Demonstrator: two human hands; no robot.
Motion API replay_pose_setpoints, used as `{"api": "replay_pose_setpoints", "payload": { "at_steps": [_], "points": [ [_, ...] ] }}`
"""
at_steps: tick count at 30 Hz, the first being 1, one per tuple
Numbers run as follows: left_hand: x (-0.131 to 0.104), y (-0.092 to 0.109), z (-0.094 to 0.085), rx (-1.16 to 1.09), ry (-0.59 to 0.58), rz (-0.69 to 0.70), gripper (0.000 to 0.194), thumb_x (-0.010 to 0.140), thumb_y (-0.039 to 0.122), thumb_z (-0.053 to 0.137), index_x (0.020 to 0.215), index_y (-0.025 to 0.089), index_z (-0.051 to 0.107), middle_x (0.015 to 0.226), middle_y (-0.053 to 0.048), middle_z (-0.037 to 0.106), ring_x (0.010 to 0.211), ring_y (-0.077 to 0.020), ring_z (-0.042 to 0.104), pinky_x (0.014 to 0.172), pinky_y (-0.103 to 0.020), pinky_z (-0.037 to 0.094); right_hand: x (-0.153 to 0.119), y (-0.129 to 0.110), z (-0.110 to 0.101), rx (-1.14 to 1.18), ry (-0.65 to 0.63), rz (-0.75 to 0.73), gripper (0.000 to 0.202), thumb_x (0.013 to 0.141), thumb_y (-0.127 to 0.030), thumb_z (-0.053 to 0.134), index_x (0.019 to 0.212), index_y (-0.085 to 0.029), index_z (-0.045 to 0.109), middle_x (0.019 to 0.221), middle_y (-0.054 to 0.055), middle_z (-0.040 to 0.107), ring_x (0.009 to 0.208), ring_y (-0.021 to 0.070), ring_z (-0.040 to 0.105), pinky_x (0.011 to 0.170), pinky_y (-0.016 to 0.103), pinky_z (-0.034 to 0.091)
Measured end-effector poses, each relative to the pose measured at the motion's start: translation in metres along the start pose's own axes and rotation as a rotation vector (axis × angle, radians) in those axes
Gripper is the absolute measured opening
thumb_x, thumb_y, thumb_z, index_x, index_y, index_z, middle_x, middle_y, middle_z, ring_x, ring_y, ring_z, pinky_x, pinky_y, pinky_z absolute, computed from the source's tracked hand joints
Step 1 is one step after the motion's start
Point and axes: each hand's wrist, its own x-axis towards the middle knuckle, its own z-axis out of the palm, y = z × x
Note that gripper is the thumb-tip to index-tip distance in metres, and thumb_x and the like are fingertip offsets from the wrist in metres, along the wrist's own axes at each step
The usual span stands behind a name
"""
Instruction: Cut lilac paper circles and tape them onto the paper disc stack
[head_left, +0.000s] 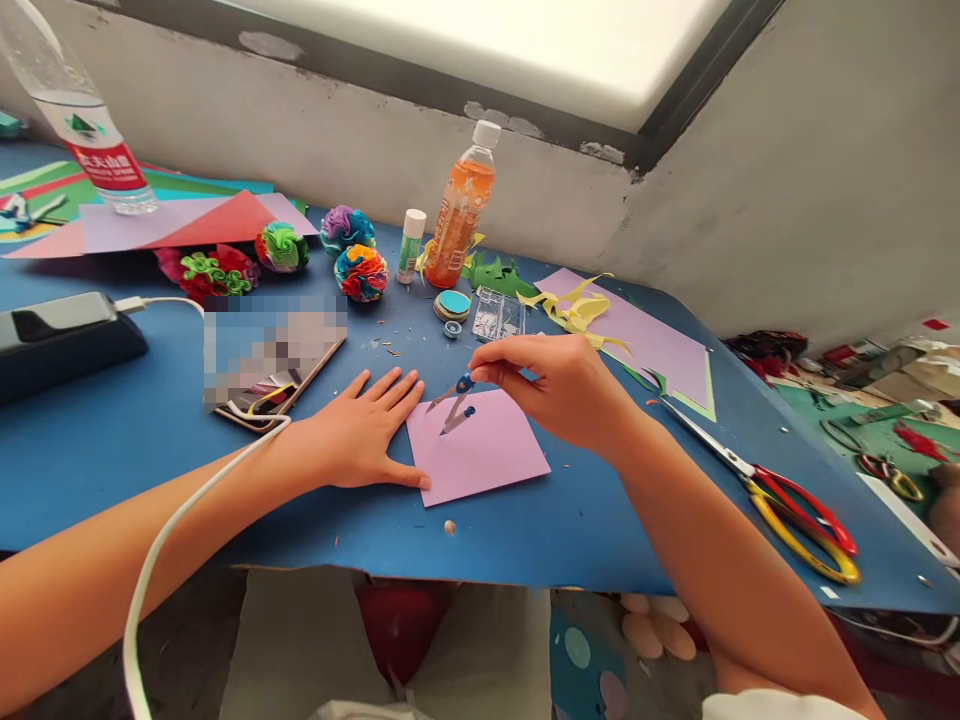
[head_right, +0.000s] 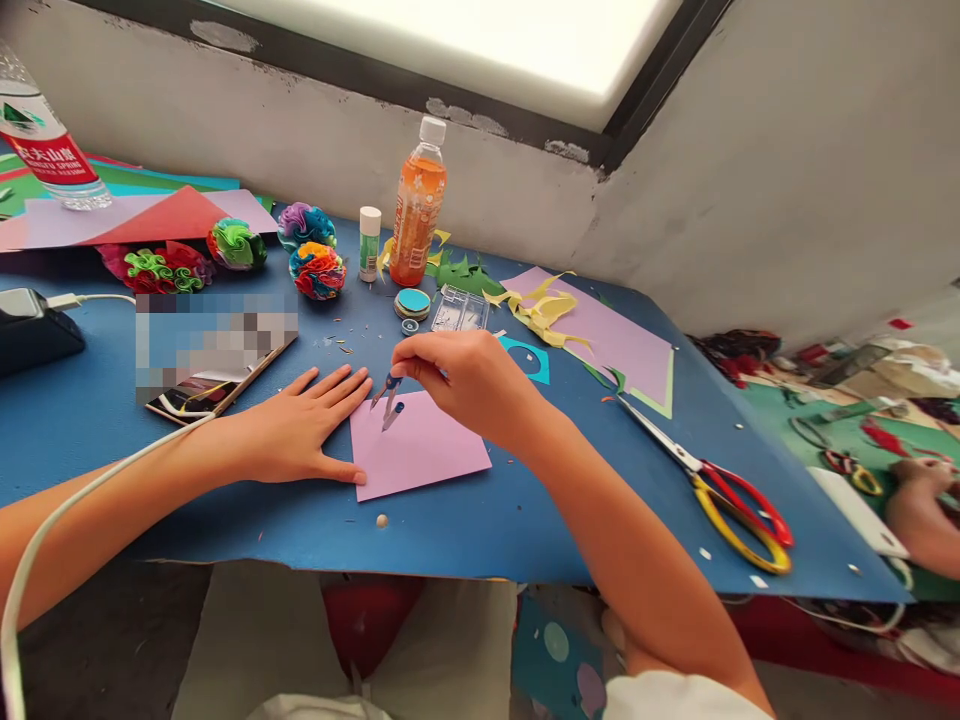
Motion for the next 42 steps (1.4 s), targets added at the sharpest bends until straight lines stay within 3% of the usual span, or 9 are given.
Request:
{"api": "replay_pose_setpoints", "payload": {
  "at_steps": [9,17,24,42],
  "points": [
    [0.0,-0.003,0.006,-0.008,0.047,0.025,0.113,0.065,0.085,0.035,0.148,0.014,0.008,0.155,-0.011,0.002,0.145,-0.0308,0.001,0.114,-0.048,0.0,0.0,-0.004,-0.001,-0.04,-0.01,0.0,0.016,0.084,-0.015,0.051,0.079,-0.02,0.066,0.071,0.0,0.072,0.059,0.0117,0.062,0.054,0.022,0.046],
    [0.001,-0.004,0.009,-0.018,0.072,0.032,0.117,0.061,0.087,0.039,0.148,0.014,0.01,0.155,-0.011,0.003,0.144,-0.0321,0.004,0.114,-0.048,0.001,-0.013,-0.014,-0.006,-0.189,0.033,0.1,0.022,0.086,-0.033,0.057,0.07,-0.02,0.064,0.06,0.0,0.067,0.051,0.0111,0.057,0.052,0.022,0.044],
    [-0.001,-0.002,0.006,0.0,0.057,0.025,0.117,0.062,0.087,0.036,0.148,0.012,0.009,0.155,-0.012,0.002,0.145,-0.0323,0.003,0.114,-0.05,0.002,-0.021,-0.02,0.005,-0.262,0.144,0.052,0.021,0.086,-0.029,0.059,0.069,-0.019,0.064,0.061,0.0,0.068,0.052,0.0104,0.057,0.053,0.021,0.043],
    [-0.001,-0.001,0.004,0.021,0.043,0.012,0.117,0.062,0.088,0.034,0.148,0.013,0.008,0.155,-0.01,0.002,0.145,-0.0316,0.002,0.114,-0.049,0.002,-0.016,-0.017,0.021,-0.382,0.161,0.023,0.024,0.088,-0.031,0.056,0.071,-0.016,0.065,0.064,0.002,0.069,0.054,0.0117,0.059,0.053,0.022,0.04]
  ]
}}
